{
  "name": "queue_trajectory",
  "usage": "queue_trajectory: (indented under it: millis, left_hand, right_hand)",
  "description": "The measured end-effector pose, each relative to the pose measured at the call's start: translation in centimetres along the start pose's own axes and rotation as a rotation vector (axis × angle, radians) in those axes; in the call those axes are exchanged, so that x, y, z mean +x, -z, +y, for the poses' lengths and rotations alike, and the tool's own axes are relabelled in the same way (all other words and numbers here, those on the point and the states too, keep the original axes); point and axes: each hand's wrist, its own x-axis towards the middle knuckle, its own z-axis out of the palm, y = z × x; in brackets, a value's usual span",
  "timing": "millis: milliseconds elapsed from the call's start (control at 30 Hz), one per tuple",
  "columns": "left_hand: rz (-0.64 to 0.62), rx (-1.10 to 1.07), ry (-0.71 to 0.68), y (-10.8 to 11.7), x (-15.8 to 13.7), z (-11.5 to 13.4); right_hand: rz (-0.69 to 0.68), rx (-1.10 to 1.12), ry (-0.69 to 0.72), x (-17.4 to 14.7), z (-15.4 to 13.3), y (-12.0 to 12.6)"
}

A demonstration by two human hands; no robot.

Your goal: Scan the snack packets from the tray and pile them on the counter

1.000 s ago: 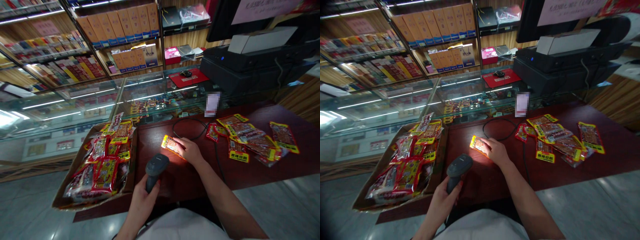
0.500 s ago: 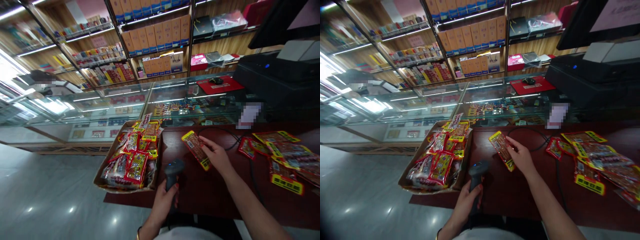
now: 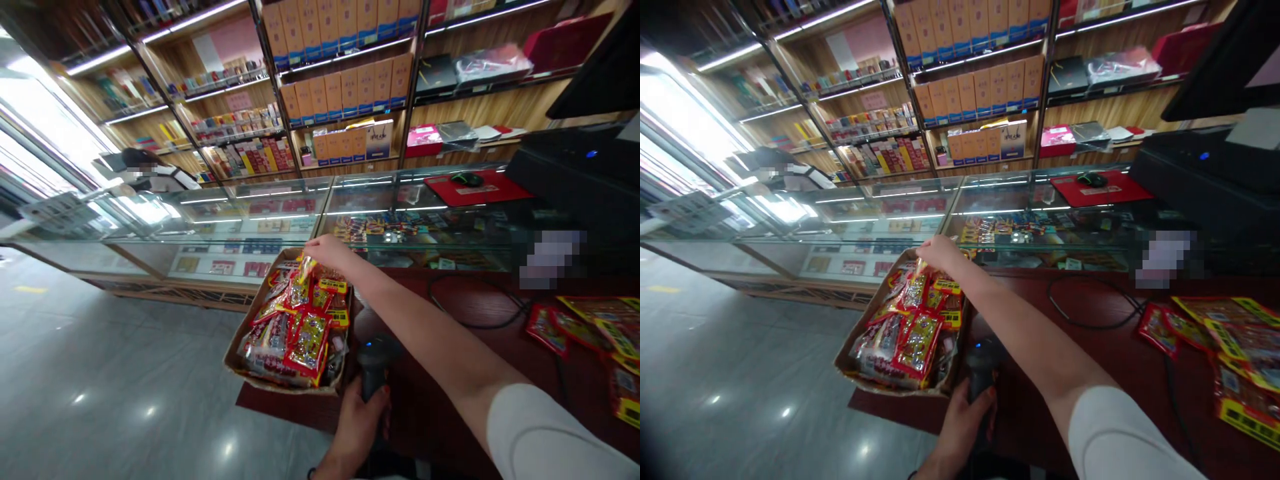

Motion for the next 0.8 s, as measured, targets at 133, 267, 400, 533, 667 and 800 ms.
queue_trajectory:
  millis: [133, 267, 400, 533, 667, 800]
  left_hand:
    - [0.011, 0.004, 0.036, 0.1, 0.3, 0.0]
    - [0.017, 0.035, 0.058, 0.4, 0.5, -0.4]
    - [0.078, 0.07, 0.038, 0.7, 1.0, -0.8]
    - [0.059, 0.074, 0.069, 0.5, 1.5, -0.3]
    - [0.082, 0.086, 0.038, 0.0, 1.3, 0.4]
    - [0.106, 0.09, -0.005, -0.1, 1.4, 0.3]
  right_hand:
    - [-0.073, 0.008, 0.027, -1.0, -0.1, -1.9]
    - [0.102, -0.052, 0.123, -7.8, 3.8, 0.1]
    - [0.425, -0.231, 0.024, -17.0, 11.1, 7.3]
    - [0.776, -0.565, -0.29, -26.0, 18.3, 17.5]
    - [0.804, -0.816, -0.528, -31.2, 23.3, 24.0]
    - [0.652, -0.94, -0.607, -31.6, 26.2, 25.4]
